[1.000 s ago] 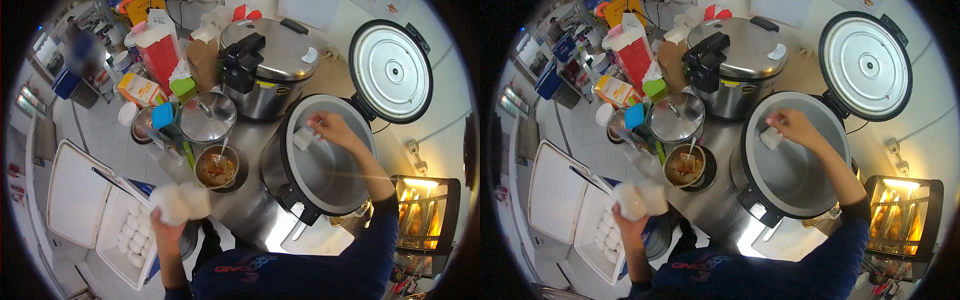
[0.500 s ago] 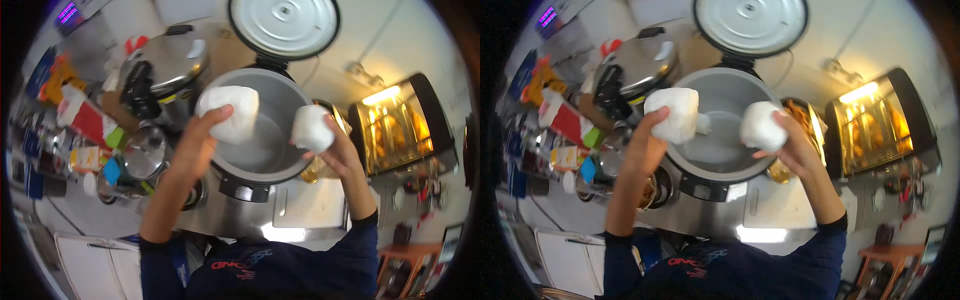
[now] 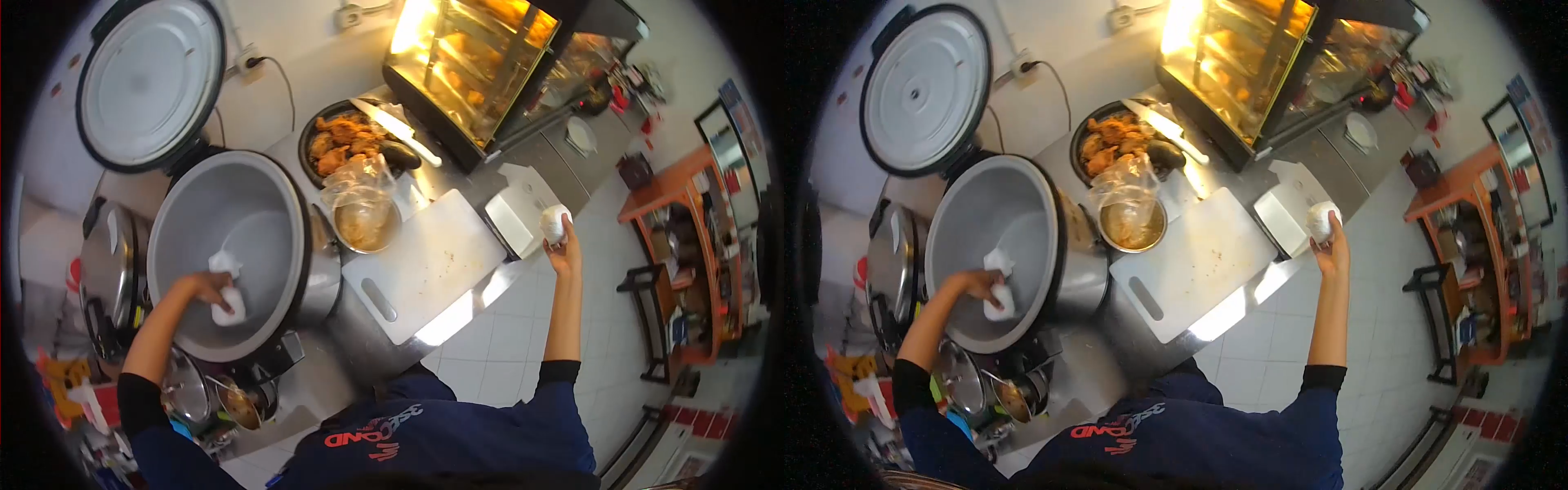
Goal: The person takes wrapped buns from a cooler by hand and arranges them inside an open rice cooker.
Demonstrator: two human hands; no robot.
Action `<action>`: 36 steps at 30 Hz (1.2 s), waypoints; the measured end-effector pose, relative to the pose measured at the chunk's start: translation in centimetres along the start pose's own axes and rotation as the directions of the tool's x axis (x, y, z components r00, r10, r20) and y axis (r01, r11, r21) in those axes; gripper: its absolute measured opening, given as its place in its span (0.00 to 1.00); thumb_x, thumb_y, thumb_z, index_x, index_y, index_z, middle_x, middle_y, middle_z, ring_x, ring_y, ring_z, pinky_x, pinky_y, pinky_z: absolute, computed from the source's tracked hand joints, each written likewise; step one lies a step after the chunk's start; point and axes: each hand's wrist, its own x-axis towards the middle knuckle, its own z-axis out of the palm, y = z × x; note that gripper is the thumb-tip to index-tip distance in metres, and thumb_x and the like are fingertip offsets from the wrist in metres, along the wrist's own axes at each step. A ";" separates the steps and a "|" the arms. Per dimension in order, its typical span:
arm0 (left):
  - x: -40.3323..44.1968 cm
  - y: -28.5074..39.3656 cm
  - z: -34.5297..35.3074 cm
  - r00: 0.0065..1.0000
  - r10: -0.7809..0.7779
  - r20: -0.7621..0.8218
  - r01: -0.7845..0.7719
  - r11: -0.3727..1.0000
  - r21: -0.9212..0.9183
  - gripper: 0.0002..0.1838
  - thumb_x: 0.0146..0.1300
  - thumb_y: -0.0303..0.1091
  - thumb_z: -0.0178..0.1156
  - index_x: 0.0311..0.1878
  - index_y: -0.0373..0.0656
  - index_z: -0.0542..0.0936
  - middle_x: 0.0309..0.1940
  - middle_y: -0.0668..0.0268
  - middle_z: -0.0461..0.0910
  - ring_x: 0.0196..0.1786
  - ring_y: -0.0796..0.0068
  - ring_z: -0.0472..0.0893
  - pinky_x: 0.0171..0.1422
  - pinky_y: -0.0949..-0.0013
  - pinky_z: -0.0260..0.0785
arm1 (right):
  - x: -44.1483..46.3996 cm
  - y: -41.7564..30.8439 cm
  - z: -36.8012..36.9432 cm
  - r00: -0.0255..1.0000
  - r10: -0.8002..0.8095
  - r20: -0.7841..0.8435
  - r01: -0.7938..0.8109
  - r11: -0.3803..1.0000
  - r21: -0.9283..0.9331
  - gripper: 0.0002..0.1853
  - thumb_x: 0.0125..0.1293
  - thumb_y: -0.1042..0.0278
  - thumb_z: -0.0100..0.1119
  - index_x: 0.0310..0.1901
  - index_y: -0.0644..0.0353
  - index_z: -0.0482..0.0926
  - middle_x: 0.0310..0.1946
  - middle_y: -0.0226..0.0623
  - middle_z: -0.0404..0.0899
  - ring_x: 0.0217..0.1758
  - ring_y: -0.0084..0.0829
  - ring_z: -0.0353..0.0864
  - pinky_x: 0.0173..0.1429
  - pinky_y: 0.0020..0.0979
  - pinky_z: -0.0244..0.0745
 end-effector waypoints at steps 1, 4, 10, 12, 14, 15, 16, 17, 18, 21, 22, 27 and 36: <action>0.6 0.2 0.3 0.996 -0.029 0.086 0.028 1.000 0.008 0.47 0.35 0.56 0.72 0.56 0.39 0.65 0.47 0.53 0.72 0.49 0.58 0.75 0.49 0.64 0.69 | 1.5 0.5 -1.3 0.999 0.016 -0.036 -0.017 1.000 -0.006 0.28 0.51 0.51 0.68 0.51 0.54 0.71 0.46 0.35 0.73 0.47 0.31 0.73 0.42 0.31 0.71; 0.6 0.5 2.0 0.995 -0.067 0.079 0.082 0.974 -0.210 0.37 0.40 0.53 0.71 0.52 0.43 0.70 0.45 0.56 0.73 0.44 0.63 0.78 0.44 0.63 0.71 | 4.1 1.9 -2.3 0.997 0.061 0.042 -0.059 0.998 -0.038 0.29 0.50 0.51 0.69 0.51 0.55 0.71 0.47 0.37 0.73 0.47 0.33 0.73 0.43 0.34 0.72; 2.2 -1.4 5.5 0.860 0.127 -0.494 0.187 0.823 0.536 0.17 0.49 0.40 0.62 0.45 0.52 0.78 0.41 0.60 0.76 0.40 0.59 0.80 0.43 0.57 0.72 | 13.4 11.3 -0.2 0.997 0.062 0.044 -0.073 0.948 0.310 0.27 0.52 0.57 0.68 0.52 0.54 0.70 0.50 0.42 0.70 0.54 0.42 0.69 0.51 0.45 0.73; 0.4 -1.3 4.5 0.823 0.122 -0.555 0.202 0.850 0.487 0.16 0.49 0.38 0.60 0.44 0.50 0.78 0.40 0.60 0.77 0.40 0.59 0.79 0.42 0.56 0.72 | 18.9 15.2 -1.2 0.994 0.070 0.078 -0.092 0.942 0.322 0.25 0.55 0.58 0.65 0.52 0.55 0.70 0.51 0.44 0.69 0.55 0.43 0.68 0.53 0.48 0.72; -6.1 2.5 1.8 0.757 -0.002 -0.653 0.194 0.956 0.222 0.19 0.50 0.41 0.61 0.46 0.47 0.77 0.40 0.59 0.76 0.41 0.56 0.78 0.43 0.54 0.71 | 27.1 21.0 -2.7 0.982 0.170 -0.078 -0.154 0.972 0.179 0.24 0.59 0.59 0.60 0.55 0.58 0.67 0.50 0.40 0.70 0.55 0.41 0.68 0.50 0.44 0.71; -9.6 3.8 1.8 0.646 -0.001 -0.763 0.143 0.983 0.119 0.20 0.52 0.42 0.61 0.48 0.46 0.75 0.40 0.58 0.76 0.42 0.56 0.77 0.44 0.56 0.70 | 25.7 20.0 -2.1 0.989 0.142 -0.029 -0.144 0.989 -0.041 0.22 0.58 0.57 0.60 0.51 0.58 0.71 0.47 0.40 0.72 0.50 0.40 0.70 0.49 0.42 0.71; -12.7 4.3 2.3 0.452 0.071 -0.889 0.097 0.987 0.128 0.19 0.55 0.41 0.59 0.49 0.45 0.74 0.40 0.59 0.75 0.42 0.58 0.77 0.43 0.59 0.70 | 24.3 18.9 -1.5 0.993 0.114 0.021 -0.104 0.958 -0.268 0.20 0.58 0.54 0.60 0.47 0.57 0.74 0.44 0.41 0.74 0.45 0.39 0.73 0.47 0.40 0.70; -16.3 5.7 3.2 0.314 0.025 -0.949 0.083 0.995 0.054 0.17 0.56 0.38 0.59 0.48 0.45 0.75 0.39 0.59 0.75 0.40 0.59 0.77 0.41 0.60 0.70 | 22.6 17.7 -0.8 0.994 0.085 0.070 -0.043 0.883 -0.467 0.18 0.57 0.51 0.59 0.43 0.56 0.77 0.41 0.41 0.77 0.40 0.38 0.75 0.46 0.38 0.70; -19.5 6.6 4.7 0.169 -0.024 -0.985 0.074 0.997 -0.012 0.15 0.56 0.35 0.58 0.47 0.44 0.75 0.37 0.59 0.75 0.38 0.60 0.77 0.40 0.62 0.69 | 21.7 16.6 -0.3 0.996 0.049 0.081 0.008 0.805 -0.593 0.18 0.57 0.53 0.59 0.43 0.56 0.77 0.42 0.41 0.77 0.40 0.38 0.75 0.46 0.38 0.70; -26.7 8.1 14.3 -0.173 -0.242 -0.955 0.143 0.953 -0.268 0.12 0.56 0.32 0.59 0.44 0.43 0.76 0.32 0.60 0.75 0.34 0.61 0.76 0.37 0.64 0.68 | 19.4 13.4 2.0 0.986 -0.130 0.105 0.166 0.688 -0.707 0.17 0.57 0.56 0.58 0.44 0.57 0.76 0.42 0.40 0.76 0.41 0.38 0.75 0.47 0.37 0.70; -28.0 8.3 18.6 -0.221 -0.410 -0.885 0.144 0.884 -0.445 0.11 0.56 0.31 0.59 0.43 0.43 0.76 0.31 0.61 0.75 0.33 0.61 0.76 0.37 0.65 0.68 | 18.2 12.3 3.2 0.968 -0.214 0.129 0.240 0.652 -0.719 0.17 0.57 0.57 0.58 0.44 0.57 0.76 0.42 0.40 0.76 0.41 0.38 0.75 0.47 0.36 0.70; -28.2 12.6 50.8 -0.098 -0.976 -0.197 0.638 0.090 -0.765 0.22 0.59 0.44 0.55 0.54 0.45 0.70 0.44 0.57 0.76 0.48 0.58 0.75 0.48 0.59 0.69 | 3.7 10.4 14.7 0.693 -0.515 0.505 0.719 0.431 -0.546 0.16 0.56 0.63 0.57 0.46 0.58 0.74 0.43 0.40 0.75 0.43 0.38 0.75 0.49 0.35 0.69; -19.7 29.1 83.8 0.281 -0.890 0.359 0.182 -0.318 -0.930 0.56 0.38 0.66 0.65 0.63 0.33 0.60 0.59 0.39 0.63 0.60 0.44 0.66 0.63 0.55 0.60 | -44.9 21.0 20.2 -0.263 -0.036 0.964 0.730 0.646 0.224 0.17 0.55 0.73 0.56 0.48 0.60 0.71 0.44 0.40 0.74 0.45 0.37 0.75 0.51 0.32 0.68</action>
